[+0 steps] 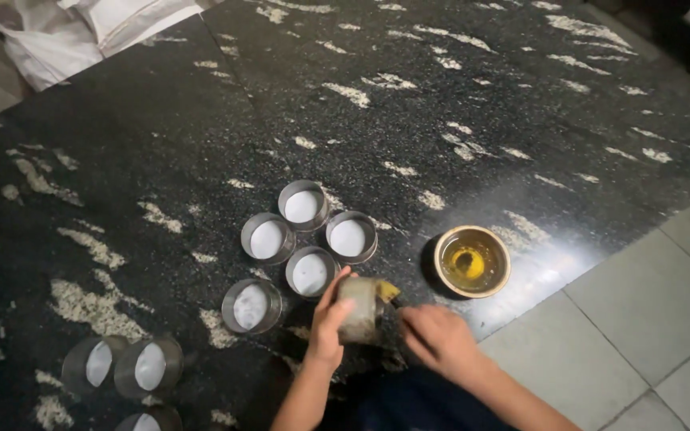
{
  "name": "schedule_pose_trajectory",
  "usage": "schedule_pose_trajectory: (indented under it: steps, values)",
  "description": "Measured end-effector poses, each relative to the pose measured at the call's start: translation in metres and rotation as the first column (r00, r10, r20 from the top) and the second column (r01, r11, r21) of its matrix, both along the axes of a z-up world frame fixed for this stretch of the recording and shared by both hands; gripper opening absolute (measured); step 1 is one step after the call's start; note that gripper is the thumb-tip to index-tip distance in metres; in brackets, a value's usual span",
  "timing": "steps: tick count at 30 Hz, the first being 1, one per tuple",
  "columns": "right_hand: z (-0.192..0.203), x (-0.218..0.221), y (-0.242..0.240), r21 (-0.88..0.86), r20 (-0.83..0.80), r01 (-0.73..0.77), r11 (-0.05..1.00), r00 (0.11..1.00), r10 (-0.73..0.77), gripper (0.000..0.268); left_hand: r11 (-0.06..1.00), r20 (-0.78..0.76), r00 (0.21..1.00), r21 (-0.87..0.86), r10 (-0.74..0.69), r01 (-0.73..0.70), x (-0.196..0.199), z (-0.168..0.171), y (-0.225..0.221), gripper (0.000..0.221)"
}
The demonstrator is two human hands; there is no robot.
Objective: The recorder prepares small cake tins by placing paper liners in them and then brushing the inside of each tin with oil.
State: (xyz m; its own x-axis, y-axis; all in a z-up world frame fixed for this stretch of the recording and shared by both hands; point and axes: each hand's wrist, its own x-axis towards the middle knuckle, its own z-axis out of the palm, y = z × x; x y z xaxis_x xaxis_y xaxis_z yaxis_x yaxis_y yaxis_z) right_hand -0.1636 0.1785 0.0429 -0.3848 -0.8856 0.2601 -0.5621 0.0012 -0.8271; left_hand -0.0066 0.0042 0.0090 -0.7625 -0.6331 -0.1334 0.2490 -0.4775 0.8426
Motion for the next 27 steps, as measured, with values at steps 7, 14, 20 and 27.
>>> schedule_pose_trajectory:
  steps: [7, 14, 20, 27]
  values:
    - [0.004, 0.009, -0.015, -0.075, -0.359, -0.135, 0.988, 0.928, 0.100, 0.026, 1.000, 0.163, 0.987, 0.001, 0.000, 0.000, 0.010, 0.018, -0.009, 0.072]
    - [-0.038, -0.011, -0.022, 0.339, 0.835, -0.244, 0.909, 0.524, -0.170, 0.025, 0.975, 0.079, 0.993, -0.197, -0.089, 0.103, 0.017, 0.027, -0.011, 0.072]
    - [0.014, 0.007, -0.027, -0.059, -0.083, -0.048, 0.997, 0.996, 0.043, 0.026, 0.948, 0.135, 0.987, 0.293, 0.090, -0.127, 0.000, 0.011, -0.010, 0.067]
    - [0.020, 0.005, -0.028, -0.132, -0.570, -0.301, 0.945, 0.803, 0.176, 0.029, 0.946, 0.152, 0.988, 0.319, 0.018, -0.066, 0.009, 0.014, -0.019, 0.072]
